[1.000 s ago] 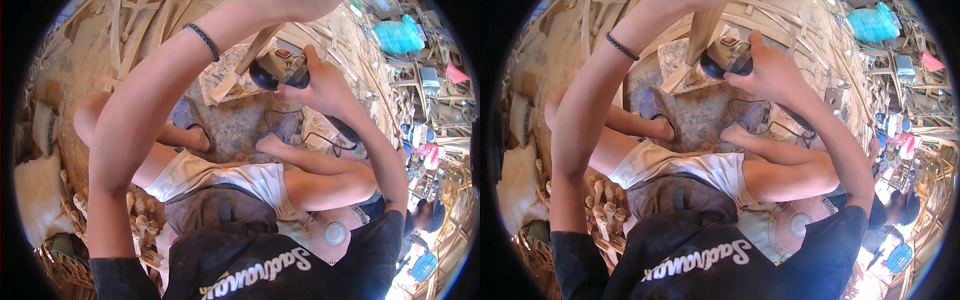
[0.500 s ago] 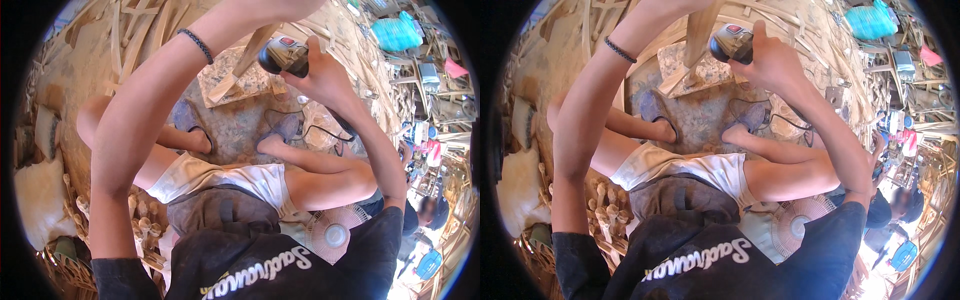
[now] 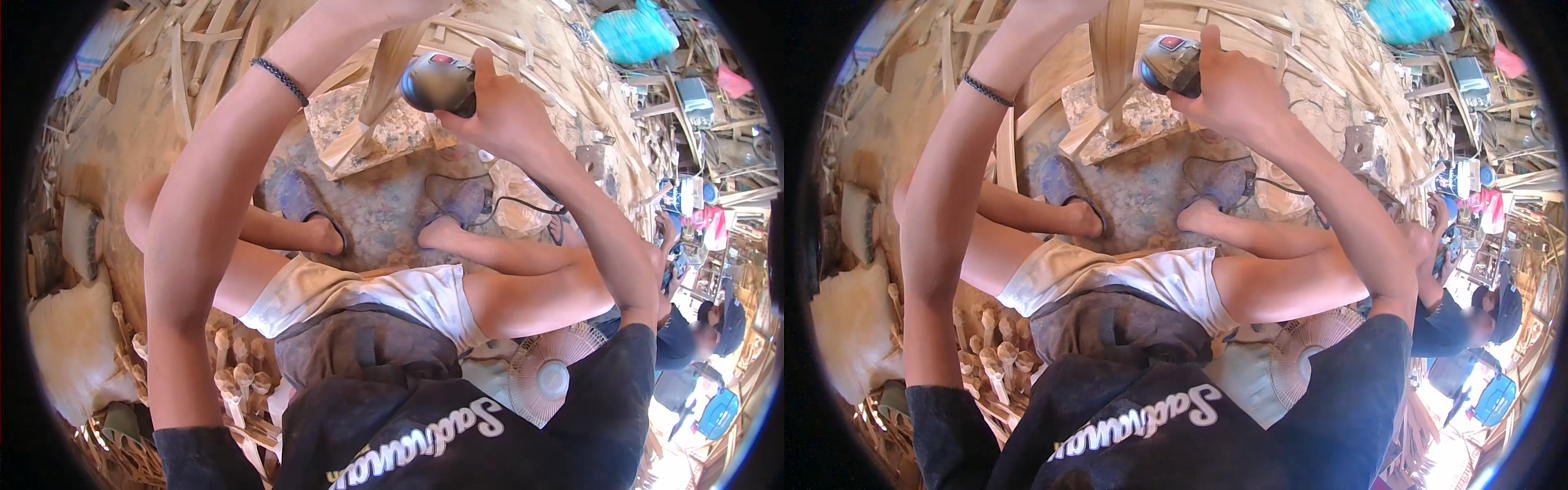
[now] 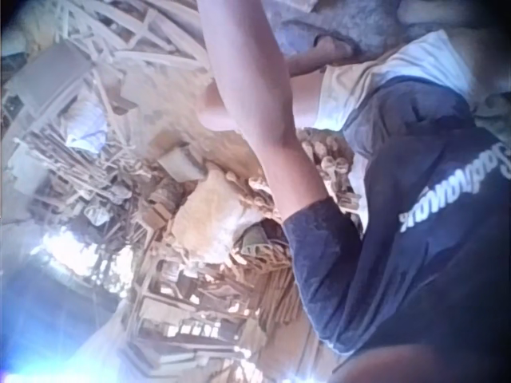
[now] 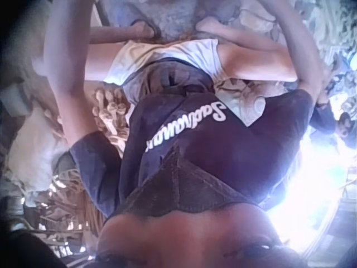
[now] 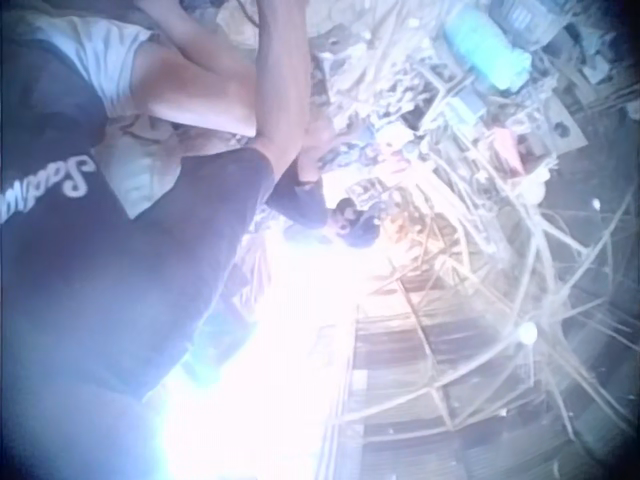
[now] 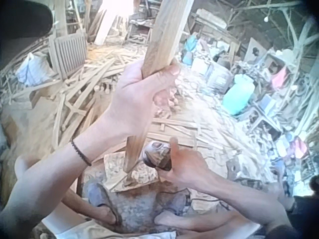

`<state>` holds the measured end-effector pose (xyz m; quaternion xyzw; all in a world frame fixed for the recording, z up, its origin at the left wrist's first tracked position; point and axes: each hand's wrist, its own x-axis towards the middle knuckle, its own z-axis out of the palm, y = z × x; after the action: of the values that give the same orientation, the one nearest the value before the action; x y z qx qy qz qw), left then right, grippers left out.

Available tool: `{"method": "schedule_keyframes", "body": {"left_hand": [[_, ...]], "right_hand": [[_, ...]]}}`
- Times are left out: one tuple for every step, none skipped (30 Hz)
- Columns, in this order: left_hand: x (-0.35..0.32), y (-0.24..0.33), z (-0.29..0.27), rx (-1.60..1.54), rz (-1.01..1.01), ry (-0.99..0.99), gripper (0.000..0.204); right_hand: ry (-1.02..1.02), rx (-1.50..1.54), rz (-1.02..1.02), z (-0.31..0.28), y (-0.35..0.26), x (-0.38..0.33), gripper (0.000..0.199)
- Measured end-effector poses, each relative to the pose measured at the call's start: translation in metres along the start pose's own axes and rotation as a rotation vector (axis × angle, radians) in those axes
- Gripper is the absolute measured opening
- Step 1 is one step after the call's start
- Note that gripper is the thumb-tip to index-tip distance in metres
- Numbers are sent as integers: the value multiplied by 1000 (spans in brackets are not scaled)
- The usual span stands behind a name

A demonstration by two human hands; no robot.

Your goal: The person uses an angle grinder to sand a wooden sword and then applies glue from a bottle onto the wooden surface.

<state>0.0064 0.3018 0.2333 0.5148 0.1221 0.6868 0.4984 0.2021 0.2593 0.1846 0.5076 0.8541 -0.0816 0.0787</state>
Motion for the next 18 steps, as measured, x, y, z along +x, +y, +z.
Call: {"method": "schedule_keyframes", "body": {"left_hand": [[0,0,2,-4,-5,18,10],[1,1,4,-9,-10,36,10],[1,-1,1,-12,0,0,9],[4,-1,-6,-12,13,-38,8],[7,-3,-13,-12,27,-75,8],[7,-1,-14,0,18,-66,8],[7,0,-14,12,9,-57,7],[7,2,-15,24,1,-47,7],[9,4,-22,3,-2,-51,7],[11,4,-29,-27,-3,-59,8],[14,4,-37,-56,-4,-66,8],[14,7,-38,-56,-37,-34,9],[10,13,-39,-52,-71,1,10],[6,20,-39,-49,-104,35,11],[4,32,-41,-17,-119,30,12],[-1,38,-43,1,-135,25,15],[-6,42,-46,20,-152,20,19],[-10,42,-56,56,-177,-9,24]], "right_hand": [[-1,-4,17,-2,0,-2,103],[1,6,12,0,0,-2,102],[3,16,7,5,0,-2,101],[9,25,-2,6,-1,0,100],[10,31,6,4,-1,0,97],[7,38,14,5,0,0,94],[4,45,22,5,2,-1,91],[31,70,50,5,6,-3,87],[61,100,71,4,11,-5,84],[92,123,99,2,17,-9,81],[146,155,133,2,24,-14,80],[200,191,172,5,32,-23,79],[252,229,209,10,42,-33,77],[377,244,216,22,55,-43,78],[458,326,234,27,57,-51,79],[532,400,263,31,59,-65,80],[606,475,291,36,63,-76,81],[659,505,330,43,69,-87,81]]}}
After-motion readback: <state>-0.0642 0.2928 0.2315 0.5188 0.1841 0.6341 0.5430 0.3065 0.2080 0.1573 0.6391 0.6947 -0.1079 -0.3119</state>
